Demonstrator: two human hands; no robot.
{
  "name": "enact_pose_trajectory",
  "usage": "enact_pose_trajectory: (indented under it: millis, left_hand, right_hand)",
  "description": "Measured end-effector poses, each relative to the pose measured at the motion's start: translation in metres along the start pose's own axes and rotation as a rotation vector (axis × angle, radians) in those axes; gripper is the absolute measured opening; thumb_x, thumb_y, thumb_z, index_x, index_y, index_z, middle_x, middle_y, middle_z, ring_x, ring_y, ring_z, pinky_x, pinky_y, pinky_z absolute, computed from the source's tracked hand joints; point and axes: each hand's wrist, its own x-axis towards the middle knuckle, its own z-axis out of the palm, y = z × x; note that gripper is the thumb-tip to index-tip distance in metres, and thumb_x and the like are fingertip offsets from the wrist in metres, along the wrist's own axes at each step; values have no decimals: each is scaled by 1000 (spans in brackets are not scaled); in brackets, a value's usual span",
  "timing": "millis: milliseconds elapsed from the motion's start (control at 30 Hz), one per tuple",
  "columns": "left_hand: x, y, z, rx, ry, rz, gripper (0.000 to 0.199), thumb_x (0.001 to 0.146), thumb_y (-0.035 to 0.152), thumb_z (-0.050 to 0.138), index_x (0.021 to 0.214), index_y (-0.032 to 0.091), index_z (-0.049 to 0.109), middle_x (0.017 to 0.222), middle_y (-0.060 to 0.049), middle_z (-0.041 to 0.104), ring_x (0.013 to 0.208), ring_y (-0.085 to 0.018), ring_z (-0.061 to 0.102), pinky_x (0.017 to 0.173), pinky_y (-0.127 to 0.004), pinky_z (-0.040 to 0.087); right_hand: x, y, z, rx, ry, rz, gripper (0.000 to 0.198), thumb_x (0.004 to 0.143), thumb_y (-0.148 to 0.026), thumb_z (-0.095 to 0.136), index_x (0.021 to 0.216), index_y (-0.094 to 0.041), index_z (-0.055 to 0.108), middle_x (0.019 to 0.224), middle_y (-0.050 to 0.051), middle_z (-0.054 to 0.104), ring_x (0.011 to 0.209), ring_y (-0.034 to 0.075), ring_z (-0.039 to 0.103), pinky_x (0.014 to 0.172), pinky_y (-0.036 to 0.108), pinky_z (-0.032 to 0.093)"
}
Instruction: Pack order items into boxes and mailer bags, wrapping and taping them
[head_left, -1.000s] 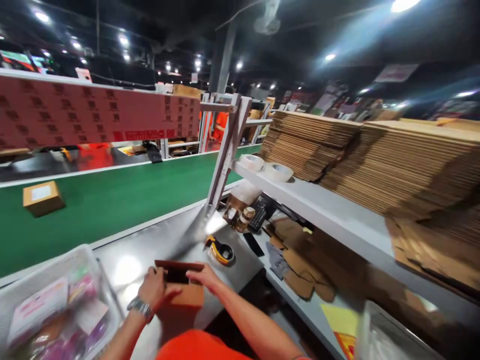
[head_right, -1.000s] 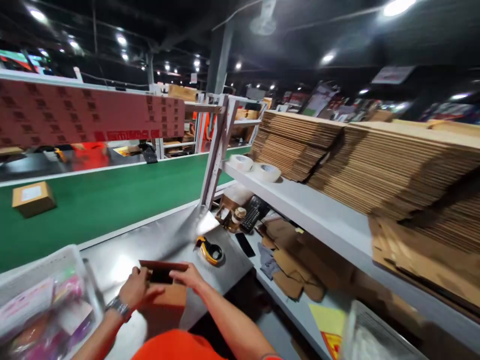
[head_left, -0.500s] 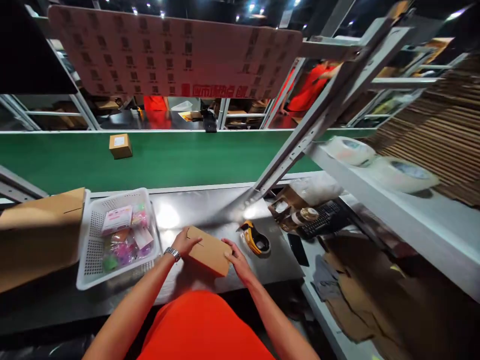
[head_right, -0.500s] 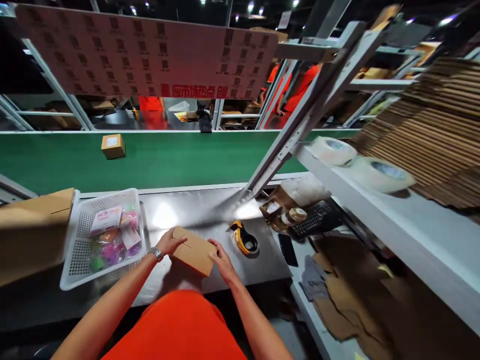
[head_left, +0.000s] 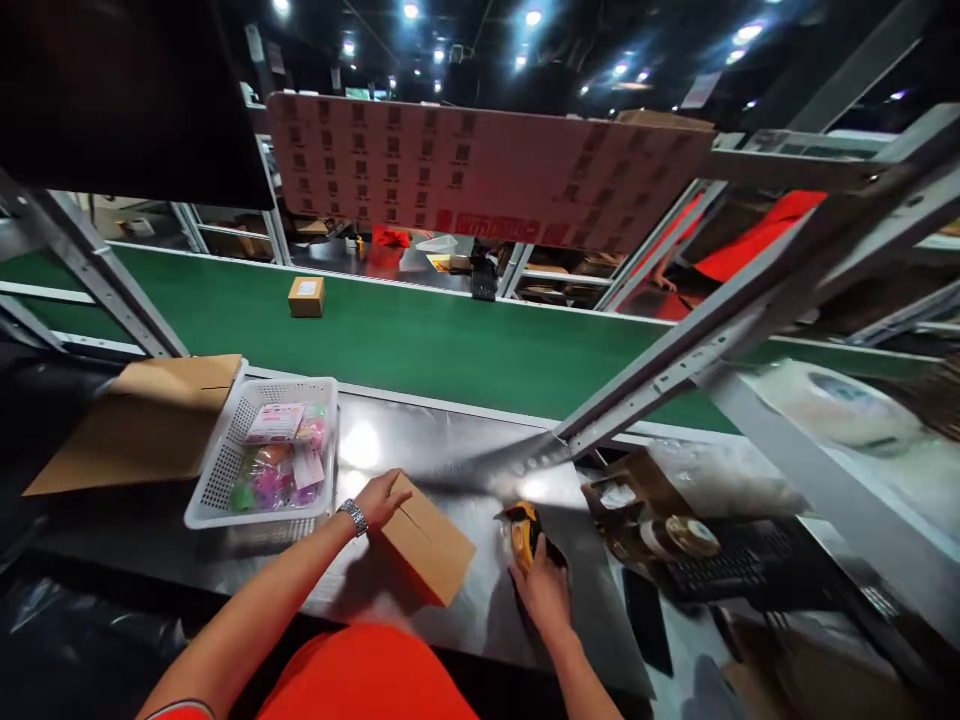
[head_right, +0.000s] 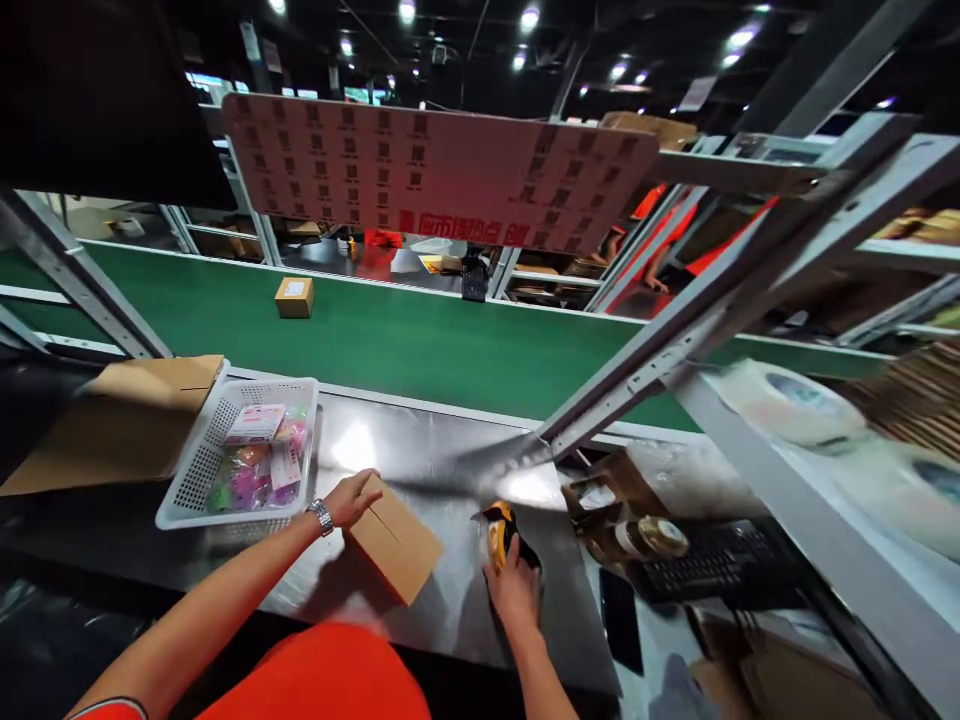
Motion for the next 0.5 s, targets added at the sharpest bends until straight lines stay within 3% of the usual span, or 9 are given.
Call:
enact_pose_trajectory:
  millis: [100, 200, 267, 367, 433, 500]
  left_hand:
    - [2, -2, 3, 41, 22, 17, 33, 106, 43, 59, 121, 19, 78, 97, -7, 81, 93, -28, 75, 96, -40, 59]
    - [3, -4, 5, 41, 32, 26, 35, 108, 45, 52, 111, 21, 78, 91, -8, 79, 90, -28, 73, 97, -42, 59]
    - [5, -3, 6, 42, 25, 46, 39, 110, 47, 48, 105, 22, 77, 89, -8, 77, 88, -28, 72, 96, -42, 59]
    - [10, -2, 7, 52, 7, 79, 42, 112, 48, 44, 101, 23, 75, 88, -6, 74, 87, -26, 69, 94, -40, 57]
    - [16, -2, 9, 62, -11, 92, 39, 112, 45, 44, 98, 23, 73, 87, -6, 72, 86, -25, 67, 90, -39, 55]
    - [22, -4, 11, 64, -27, 99, 36, 111, 42, 46, 95, 23, 71, 86, -7, 71, 83, -25, 64, 87, -38, 52]
  right_hand:
    - [5, 4, 2, 11, -3, -41, 68, 61, -72, 77, 109, -24, 79, 78, 10, 72, 96, 49, 82, 108, 71, 56]
    - [10, -19, -12, 42, -75, 31, 70, 63, -77, 74, 110, -26, 80, 74, 8, 71, 80, 46, 79, 94, 69, 61]
    - [10, -50, -29, 172, -99, 111, 77, 63, -80, 78, 118, -26, 81, 82, 8, 77, 78, 41, 80, 88, 62, 64]
    - [3, -112, -57, 519, -136, 243, 103, 62, -81, 91, 145, -22, 74, 98, 8, 83, 74, 32, 80, 70, 47, 67]
    - [-7, -154, -68, 725, -180, 279, 111, 65, -81, 96, 154, -20, 68, 90, 5, 81, 64, 26, 76, 59, 38, 64]
    - [-22, -190, -66, 847, -218, 264, 102, 72, -83, 95, 150, -20, 71, 75, 1, 76, 56, 21, 70, 54, 33, 62]
